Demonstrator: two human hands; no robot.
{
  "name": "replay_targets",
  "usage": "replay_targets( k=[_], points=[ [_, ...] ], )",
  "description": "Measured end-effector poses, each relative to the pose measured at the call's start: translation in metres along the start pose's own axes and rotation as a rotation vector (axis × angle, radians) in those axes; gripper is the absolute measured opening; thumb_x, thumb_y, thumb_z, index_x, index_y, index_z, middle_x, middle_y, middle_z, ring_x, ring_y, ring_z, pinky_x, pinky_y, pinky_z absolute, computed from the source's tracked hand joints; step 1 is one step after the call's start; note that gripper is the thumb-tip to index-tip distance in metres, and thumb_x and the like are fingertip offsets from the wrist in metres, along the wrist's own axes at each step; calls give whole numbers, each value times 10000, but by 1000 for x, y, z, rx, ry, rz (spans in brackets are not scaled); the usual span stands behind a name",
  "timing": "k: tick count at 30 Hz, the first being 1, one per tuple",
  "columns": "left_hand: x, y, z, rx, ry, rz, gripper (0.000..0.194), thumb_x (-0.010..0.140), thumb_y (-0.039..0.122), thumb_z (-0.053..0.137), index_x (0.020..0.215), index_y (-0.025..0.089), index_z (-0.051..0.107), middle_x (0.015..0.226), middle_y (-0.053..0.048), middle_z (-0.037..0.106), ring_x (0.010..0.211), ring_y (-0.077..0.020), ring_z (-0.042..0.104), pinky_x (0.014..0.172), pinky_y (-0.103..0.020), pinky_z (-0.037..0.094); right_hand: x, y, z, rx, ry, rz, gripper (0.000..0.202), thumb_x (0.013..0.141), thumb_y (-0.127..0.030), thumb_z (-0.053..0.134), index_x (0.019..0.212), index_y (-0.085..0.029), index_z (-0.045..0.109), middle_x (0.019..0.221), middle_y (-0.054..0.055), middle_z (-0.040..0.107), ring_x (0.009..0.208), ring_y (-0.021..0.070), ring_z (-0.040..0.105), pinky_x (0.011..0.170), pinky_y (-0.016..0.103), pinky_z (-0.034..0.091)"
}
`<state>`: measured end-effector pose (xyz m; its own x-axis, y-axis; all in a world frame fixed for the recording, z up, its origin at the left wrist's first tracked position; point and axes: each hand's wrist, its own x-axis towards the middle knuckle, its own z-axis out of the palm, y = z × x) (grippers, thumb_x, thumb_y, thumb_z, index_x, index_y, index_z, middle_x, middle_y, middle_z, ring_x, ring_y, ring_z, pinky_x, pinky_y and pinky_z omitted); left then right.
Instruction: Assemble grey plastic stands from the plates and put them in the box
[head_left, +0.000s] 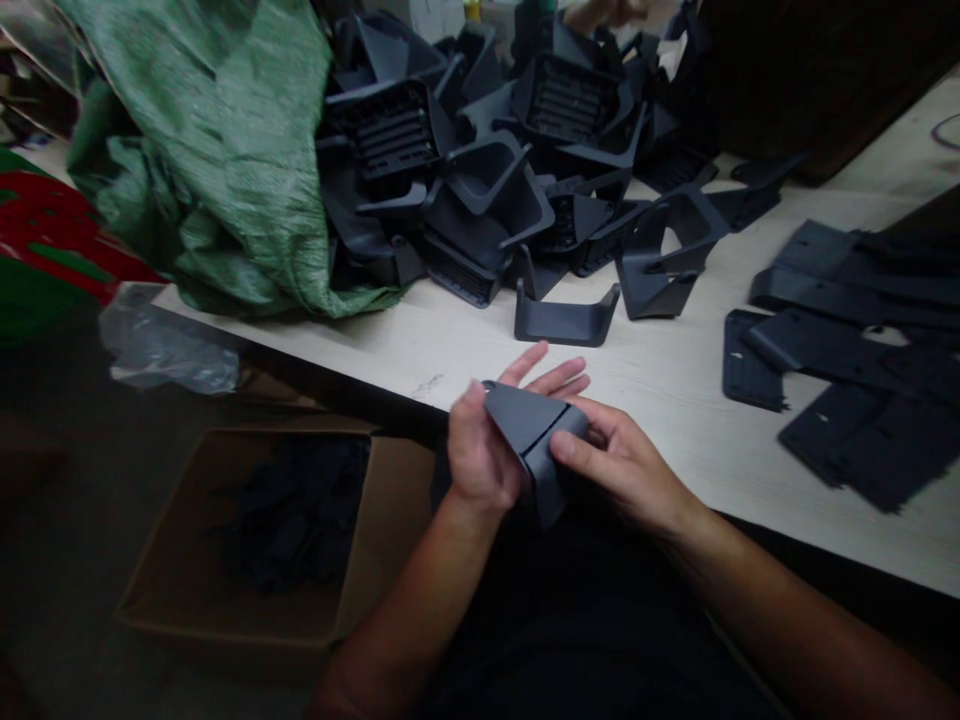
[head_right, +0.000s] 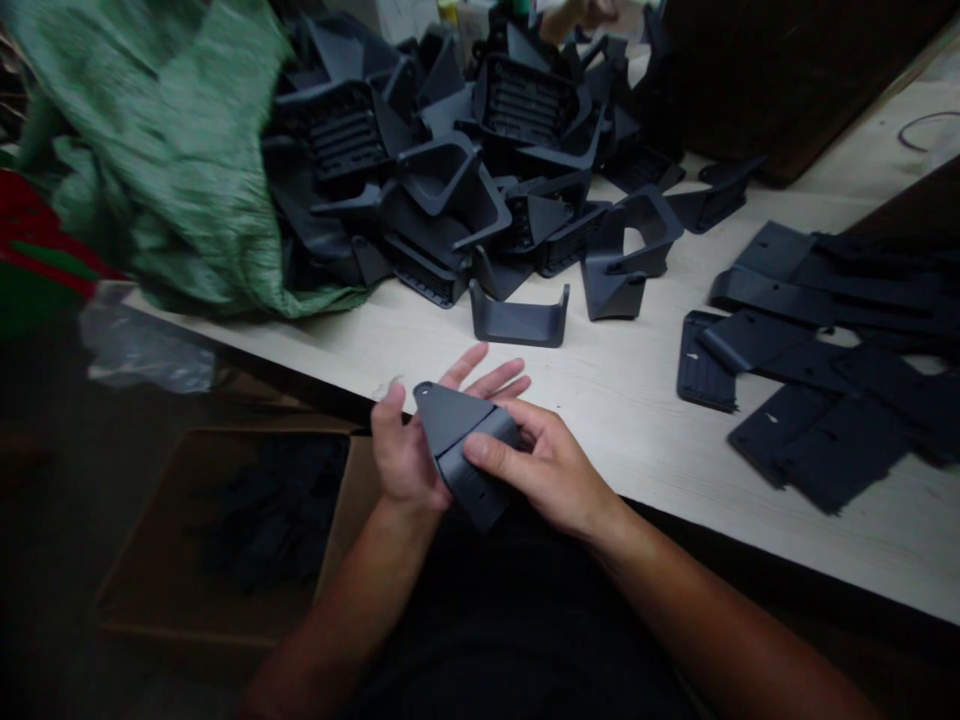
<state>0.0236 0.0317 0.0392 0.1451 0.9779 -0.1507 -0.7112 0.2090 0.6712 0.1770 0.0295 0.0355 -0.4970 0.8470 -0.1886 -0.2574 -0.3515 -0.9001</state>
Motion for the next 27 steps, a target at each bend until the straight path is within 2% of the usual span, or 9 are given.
replay_targets(
  k=[3,5,7,10,15,18,21,24,27],
  points=[
    [4,14,4,-71,295,27,395,998,511,548,1128,177,714,999,-114,808,1047,-289,788,1148,-510,519,-4,4,4,-61,-43,50,364,851,-504,891,1017,-208,758,873,7,716,780,176,643,727,281,520],
    [3,18,9,-37,391,36,234,997,406,584,1014,198,691,726,-13,719,736,-199,754,1043,-455,589,-6,8,9,-108,3,-13,351,826,-482,911,1003,-216,765,909,11,719,837,189,648,774,294,527],
    [1,17,14,2,427,63,160,982,365,630,943,213,664,602,51,609,567,-141,653,940,-402,627,-8,13,15,-151,101,-126,337,805,-449,927,1012,-224,784,1013,24,741,952,213,661,882,318,529],
    [-4,11,18,44,450,123,148,967,355,667,918,216,651,591,67,580,534,-119,610,847,-341,628,-9,17,21,-174,170,-199,320,803,-410,934,1037,-235,804,1082,28,759,1014,223,665,942,329,513],
    [-5,4,2,169,436,135,224,998,432,625,978,215,678,649,27,648,618,-180,698,756,-332,596,-5,13,16,-200,57,-104,236,807,-380,940,906,-224,792,930,0,747,901,190,659,839,293,509],
    [-5,11,-15,444,314,163,348,1041,488,550,1016,195,736,785,-43,741,755,-223,745,779,-340,571,-6,7,10,-237,16,-19,251,802,-387,945,897,-221,783,860,-19,734,807,165,639,751,272,494],
    [-7,31,-28,952,108,234,364,1044,480,594,935,189,784,934,-74,781,896,-227,722,850,-326,513,-9,-1,8,-312,28,53,294,778,-428,960,889,-214,791,799,-29,724,731,152,620,669,261,471],
    [-10,50,-30,1280,-152,209,433,1058,475,583,754,197,715,742,-10,670,733,-169,606,718,-300,419,-9,-10,10,-422,17,54,311,758,-459,969,867,-216,809,774,-30,731,716,157,629,649,265,466],
    [-10,61,-27,1360,-374,85,448,1021,457,639,663,193,584,623,43,475,610,-122,440,600,-299,291,-4,-17,14,-547,-14,-6,328,742,-490,976,856,-224,821,787,-25,759,747,174,662,665,277,473]
  ],
)
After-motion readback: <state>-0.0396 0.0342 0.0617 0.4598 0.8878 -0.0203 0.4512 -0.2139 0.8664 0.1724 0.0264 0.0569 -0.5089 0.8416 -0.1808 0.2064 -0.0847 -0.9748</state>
